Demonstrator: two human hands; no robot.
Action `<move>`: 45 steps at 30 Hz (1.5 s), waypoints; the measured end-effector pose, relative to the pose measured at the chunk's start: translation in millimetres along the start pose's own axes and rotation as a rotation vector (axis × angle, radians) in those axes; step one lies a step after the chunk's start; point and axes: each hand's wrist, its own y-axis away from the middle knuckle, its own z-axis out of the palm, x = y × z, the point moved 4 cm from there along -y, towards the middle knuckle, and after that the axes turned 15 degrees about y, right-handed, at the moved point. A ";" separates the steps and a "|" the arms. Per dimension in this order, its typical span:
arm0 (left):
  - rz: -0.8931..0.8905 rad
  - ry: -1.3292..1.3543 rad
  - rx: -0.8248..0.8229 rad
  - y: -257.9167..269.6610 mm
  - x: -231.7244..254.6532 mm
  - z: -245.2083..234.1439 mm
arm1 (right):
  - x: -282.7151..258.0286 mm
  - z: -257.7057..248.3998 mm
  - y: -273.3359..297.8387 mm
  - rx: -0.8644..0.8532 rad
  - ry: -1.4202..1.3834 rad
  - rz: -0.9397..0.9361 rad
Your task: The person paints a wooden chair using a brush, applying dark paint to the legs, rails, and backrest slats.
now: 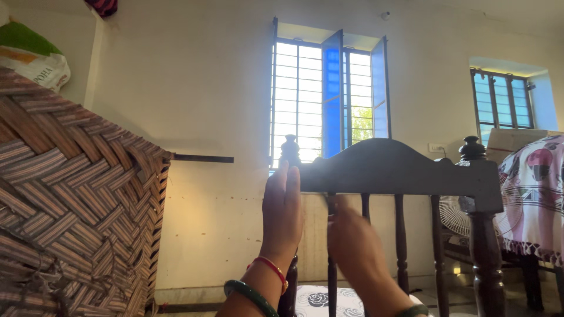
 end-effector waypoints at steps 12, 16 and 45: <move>0.070 0.241 0.007 -3.6 19.9 5.0 | -17.5 -18.5 -10.6 0.083 0.098 -0.232; -0.197 0.116 -0.028 0.8 13.7 31.6 | 25.2 -39.7 -7.9 0.065 0.102 -0.074; 0.278 -0.482 -0.304 -28.6 -9.2 96.4 | 86.6 -88.9 -50.2 0.276 0.177 -0.079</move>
